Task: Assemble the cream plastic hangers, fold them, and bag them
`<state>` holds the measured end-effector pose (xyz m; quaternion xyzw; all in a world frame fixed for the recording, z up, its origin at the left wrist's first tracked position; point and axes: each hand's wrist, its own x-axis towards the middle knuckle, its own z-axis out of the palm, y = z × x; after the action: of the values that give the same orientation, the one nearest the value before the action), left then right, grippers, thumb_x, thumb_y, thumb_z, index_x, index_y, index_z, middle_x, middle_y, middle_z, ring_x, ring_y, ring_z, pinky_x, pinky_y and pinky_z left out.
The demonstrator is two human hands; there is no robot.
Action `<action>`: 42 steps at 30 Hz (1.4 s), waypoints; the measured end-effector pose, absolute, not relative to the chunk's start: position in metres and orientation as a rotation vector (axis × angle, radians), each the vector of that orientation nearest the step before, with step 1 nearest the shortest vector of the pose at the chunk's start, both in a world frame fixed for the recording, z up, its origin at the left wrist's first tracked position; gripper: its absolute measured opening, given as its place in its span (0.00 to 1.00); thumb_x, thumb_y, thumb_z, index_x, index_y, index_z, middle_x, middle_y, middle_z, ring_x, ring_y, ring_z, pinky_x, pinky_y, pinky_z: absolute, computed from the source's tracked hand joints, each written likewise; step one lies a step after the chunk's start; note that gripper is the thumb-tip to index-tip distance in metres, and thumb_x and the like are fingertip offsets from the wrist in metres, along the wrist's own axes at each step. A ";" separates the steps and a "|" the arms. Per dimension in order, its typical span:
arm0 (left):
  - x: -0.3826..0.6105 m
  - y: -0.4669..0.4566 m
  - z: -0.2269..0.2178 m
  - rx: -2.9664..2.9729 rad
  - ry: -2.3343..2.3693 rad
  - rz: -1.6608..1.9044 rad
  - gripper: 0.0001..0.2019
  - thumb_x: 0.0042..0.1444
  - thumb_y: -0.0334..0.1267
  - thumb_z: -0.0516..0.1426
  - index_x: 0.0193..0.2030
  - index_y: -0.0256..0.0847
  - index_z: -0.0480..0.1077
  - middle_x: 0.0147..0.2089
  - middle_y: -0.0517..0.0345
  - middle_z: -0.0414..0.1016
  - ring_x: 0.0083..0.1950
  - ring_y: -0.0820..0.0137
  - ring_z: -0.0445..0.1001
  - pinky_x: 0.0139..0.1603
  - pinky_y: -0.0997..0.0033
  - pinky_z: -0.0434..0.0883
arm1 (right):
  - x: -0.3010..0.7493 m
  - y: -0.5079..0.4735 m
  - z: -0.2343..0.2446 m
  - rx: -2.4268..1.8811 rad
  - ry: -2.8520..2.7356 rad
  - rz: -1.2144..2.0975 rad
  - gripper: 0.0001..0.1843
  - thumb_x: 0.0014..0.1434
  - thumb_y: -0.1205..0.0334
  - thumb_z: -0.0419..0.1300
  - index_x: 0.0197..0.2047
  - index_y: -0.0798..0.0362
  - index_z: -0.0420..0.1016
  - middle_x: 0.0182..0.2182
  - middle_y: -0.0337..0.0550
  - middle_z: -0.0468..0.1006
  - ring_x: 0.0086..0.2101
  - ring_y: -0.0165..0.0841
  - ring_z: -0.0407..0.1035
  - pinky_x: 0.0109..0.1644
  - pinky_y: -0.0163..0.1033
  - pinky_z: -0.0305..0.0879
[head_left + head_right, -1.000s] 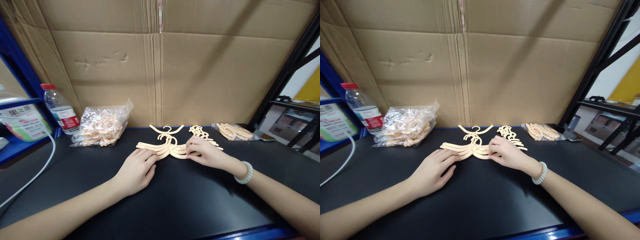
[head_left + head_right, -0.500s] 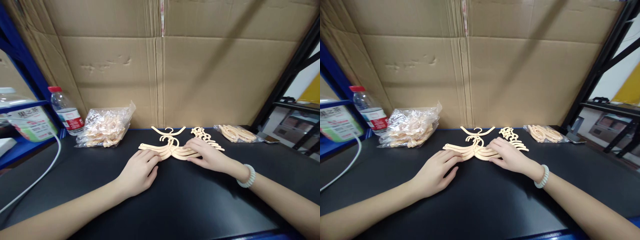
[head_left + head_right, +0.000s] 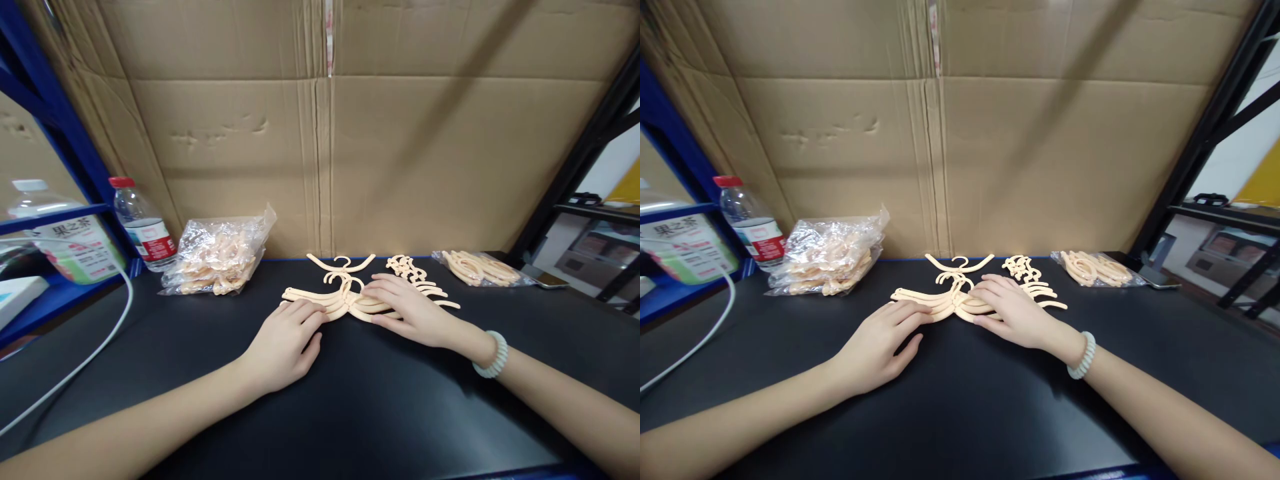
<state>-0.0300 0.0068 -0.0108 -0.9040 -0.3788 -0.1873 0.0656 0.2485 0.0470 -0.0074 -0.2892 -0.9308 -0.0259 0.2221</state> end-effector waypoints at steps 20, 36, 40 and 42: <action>-0.030 0.007 -0.013 -2.729 -1.167 -0.544 0.12 0.59 0.31 0.49 0.46 0.39 0.70 0.48 0.49 0.74 0.52 0.58 0.70 0.51 0.56 0.69 | 0.233 0.039 -0.013 -0.791 -2.629 -0.169 0.21 0.67 0.56 0.54 0.61 0.54 0.64 0.56 0.50 0.69 0.60 0.45 0.55 0.64 0.57 0.54; -0.030 0.006 -0.012 -2.718 -1.154 -0.604 0.14 0.57 0.30 0.50 0.48 0.40 0.70 0.50 0.49 0.74 0.52 0.58 0.71 0.51 0.55 0.70 | 0.243 0.046 -0.021 -1.004 -2.585 -0.128 0.23 0.68 0.55 0.51 0.65 0.47 0.61 0.64 0.50 0.61 0.64 0.47 0.49 0.64 0.61 0.53; -0.030 0.006 -0.011 -2.715 -1.161 -0.605 0.12 0.57 0.30 0.50 0.46 0.40 0.70 0.50 0.49 0.74 0.51 0.59 0.71 0.52 0.55 0.70 | 0.247 0.049 -0.021 -1.001 -2.567 -0.102 0.22 0.67 0.55 0.53 0.62 0.51 0.65 0.60 0.52 0.66 0.62 0.47 0.55 0.62 0.59 0.58; -0.030 0.006 -0.011 -2.713 -1.169 -0.602 0.12 0.58 0.30 0.50 0.46 0.40 0.70 0.51 0.49 0.74 0.51 0.59 0.71 0.53 0.55 0.70 | 0.248 0.050 -0.020 -0.991 -2.574 -0.075 0.21 0.68 0.56 0.53 0.61 0.52 0.65 0.58 0.52 0.68 0.60 0.46 0.58 0.61 0.57 0.60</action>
<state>-0.0297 0.0064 -0.0111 -0.8981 -0.3868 -0.1994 0.0634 0.2481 0.0500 -0.0203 -0.3526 -0.9159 -0.0266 0.1902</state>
